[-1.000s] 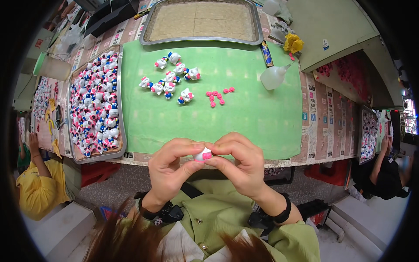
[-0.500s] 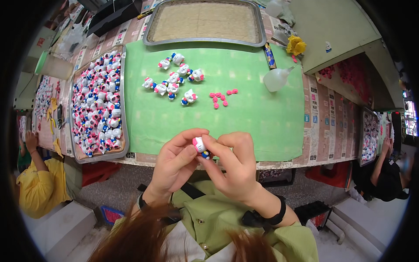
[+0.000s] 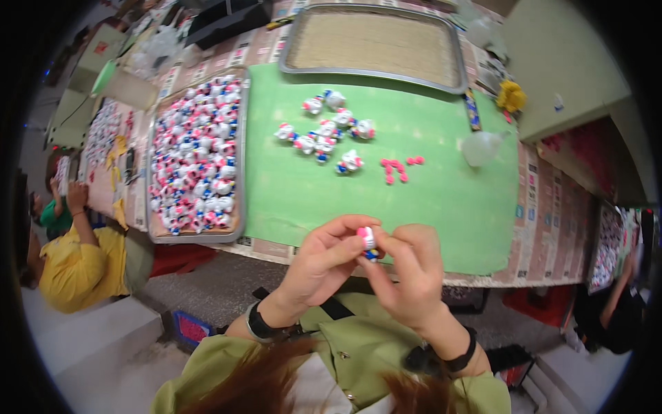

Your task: Assemble small plastic toy figures by applying glue and attaching parts.

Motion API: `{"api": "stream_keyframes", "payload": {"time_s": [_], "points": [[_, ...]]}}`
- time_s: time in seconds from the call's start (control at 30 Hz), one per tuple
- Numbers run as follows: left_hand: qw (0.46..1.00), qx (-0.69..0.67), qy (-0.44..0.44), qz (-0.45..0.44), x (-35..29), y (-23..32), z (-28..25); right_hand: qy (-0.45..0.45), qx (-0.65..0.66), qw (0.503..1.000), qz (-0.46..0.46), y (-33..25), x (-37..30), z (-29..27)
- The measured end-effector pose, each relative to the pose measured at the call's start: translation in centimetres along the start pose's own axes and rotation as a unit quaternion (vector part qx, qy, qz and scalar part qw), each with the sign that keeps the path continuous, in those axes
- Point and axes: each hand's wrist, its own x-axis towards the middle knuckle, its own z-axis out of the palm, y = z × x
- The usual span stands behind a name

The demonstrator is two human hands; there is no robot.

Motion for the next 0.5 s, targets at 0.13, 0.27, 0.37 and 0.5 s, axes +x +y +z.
{"api": "stream_keyframes", "payload": {"time_s": [0.13,0.27,0.37,0.5], "points": [[0.849,0.396,0.201,0.286,-0.1,4.1,-1.9,-0.015,-0.018,0.999,0.028,1.4,0.4,-1.6],[0.481,0.655,0.396,0.429,-1.5,12.0,-7.1,0.082,-0.032,0.992,0.096,5.1,-0.9,-4.5],[0.357,0.749,0.364,0.423,-0.4,12.3,-6.7,0.248,0.032,0.953,0.169,8.5,-1.2,-5.2],[0.628,0.693,0.224,0.276,3.0,8.8,-3.9,0.235,0.006,0.952,0.197,11.0,2.2,-5.9]]}}
